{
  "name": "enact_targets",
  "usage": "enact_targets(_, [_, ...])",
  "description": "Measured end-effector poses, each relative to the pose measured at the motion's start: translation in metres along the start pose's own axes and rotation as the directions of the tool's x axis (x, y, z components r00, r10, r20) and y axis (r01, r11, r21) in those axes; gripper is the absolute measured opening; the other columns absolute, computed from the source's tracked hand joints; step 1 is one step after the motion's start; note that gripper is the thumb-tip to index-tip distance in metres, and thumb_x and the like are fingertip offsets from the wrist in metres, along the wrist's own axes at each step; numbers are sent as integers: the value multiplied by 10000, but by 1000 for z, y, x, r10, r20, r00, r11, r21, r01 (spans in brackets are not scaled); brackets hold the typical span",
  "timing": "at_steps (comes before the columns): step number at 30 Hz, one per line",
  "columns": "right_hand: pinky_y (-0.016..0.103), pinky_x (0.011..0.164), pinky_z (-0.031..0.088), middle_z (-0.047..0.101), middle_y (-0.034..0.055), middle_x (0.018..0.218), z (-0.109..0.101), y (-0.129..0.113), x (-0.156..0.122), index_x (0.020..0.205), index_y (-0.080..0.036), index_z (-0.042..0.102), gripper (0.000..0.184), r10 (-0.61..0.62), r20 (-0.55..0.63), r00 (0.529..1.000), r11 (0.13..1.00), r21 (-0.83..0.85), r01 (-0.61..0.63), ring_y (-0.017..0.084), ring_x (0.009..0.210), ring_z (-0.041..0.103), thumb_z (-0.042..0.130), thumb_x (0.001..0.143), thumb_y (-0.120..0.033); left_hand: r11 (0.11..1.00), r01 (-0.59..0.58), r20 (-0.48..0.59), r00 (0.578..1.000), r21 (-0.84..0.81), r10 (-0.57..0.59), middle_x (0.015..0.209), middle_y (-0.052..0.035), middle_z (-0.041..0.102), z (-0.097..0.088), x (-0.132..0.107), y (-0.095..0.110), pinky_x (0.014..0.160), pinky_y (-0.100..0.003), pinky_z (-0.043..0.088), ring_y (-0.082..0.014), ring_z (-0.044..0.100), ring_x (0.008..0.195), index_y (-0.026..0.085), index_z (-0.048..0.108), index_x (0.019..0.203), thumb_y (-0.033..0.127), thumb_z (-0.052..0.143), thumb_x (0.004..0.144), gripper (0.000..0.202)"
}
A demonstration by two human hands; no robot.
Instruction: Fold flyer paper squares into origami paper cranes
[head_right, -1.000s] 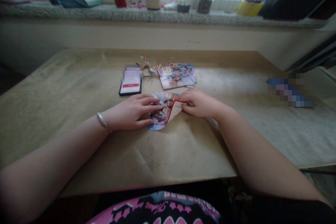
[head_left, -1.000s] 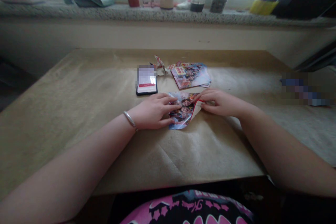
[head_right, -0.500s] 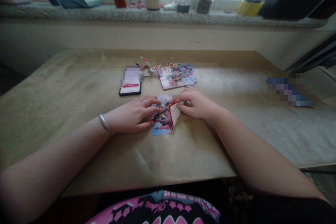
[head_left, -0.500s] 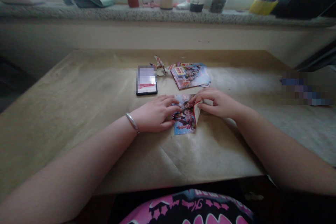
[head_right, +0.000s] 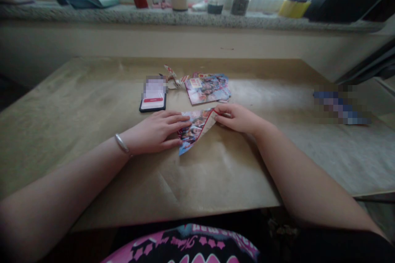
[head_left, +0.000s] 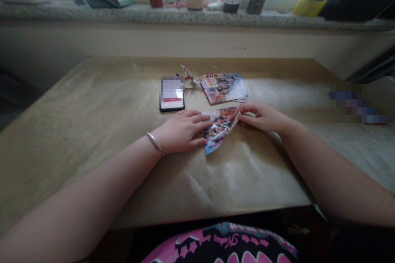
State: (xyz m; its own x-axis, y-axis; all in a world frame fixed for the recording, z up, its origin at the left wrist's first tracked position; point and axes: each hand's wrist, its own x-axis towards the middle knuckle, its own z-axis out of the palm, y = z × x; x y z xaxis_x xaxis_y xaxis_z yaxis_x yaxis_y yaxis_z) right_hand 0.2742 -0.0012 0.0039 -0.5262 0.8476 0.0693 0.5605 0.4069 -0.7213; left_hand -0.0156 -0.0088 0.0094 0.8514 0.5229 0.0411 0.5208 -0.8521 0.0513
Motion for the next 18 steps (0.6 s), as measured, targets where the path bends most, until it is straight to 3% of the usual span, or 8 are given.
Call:
enact_targets(6, [282,614,443,625,27,736,12,-1,7,831,-184,635,283,56,-83,995,998,-8,-56,148,638,522,508,866,-434,1000,-27,-3,1000,-2,27,1468,-74,468,0,1,1,1091,-452,358,-306,464,1254,221,490,1405,482,459,938,536])
enact_targets(10, [298,726,455,677,43,869,22,-6,12,944,-189,667,229,-9,-183,983,997,-74,-5,177,785,577,511,873,-341,998,-52,-2,999,-39,52,1464,-87,467,1,1,3,1094,-466,352,-313,452,1256,209,458,1425,531,468,924,595])
enact_targets(15, [290,696,439,671,47,832,29,-7,17,917,-166,674,238,12,-188,982,992,-122,-35,171,743,571,498,872,-321,992,-68,2,998,-105,68,1385,-115,540,0,0,0,1114,-365,362,-253,454,1280,117,528,1332,436,528,914,526])
enact_targets(18, [282,671,425,659,43,805,30,-6,19,891,-163,669,221,9,-188,982,991,-131,-34,164,717,558,503,862,-306,991,-86,13,996,-102,87,1421,-116,496,-3,-1,-6,1109,-381,372,-252,455,1299,172,541,1338,391,519,929,465])
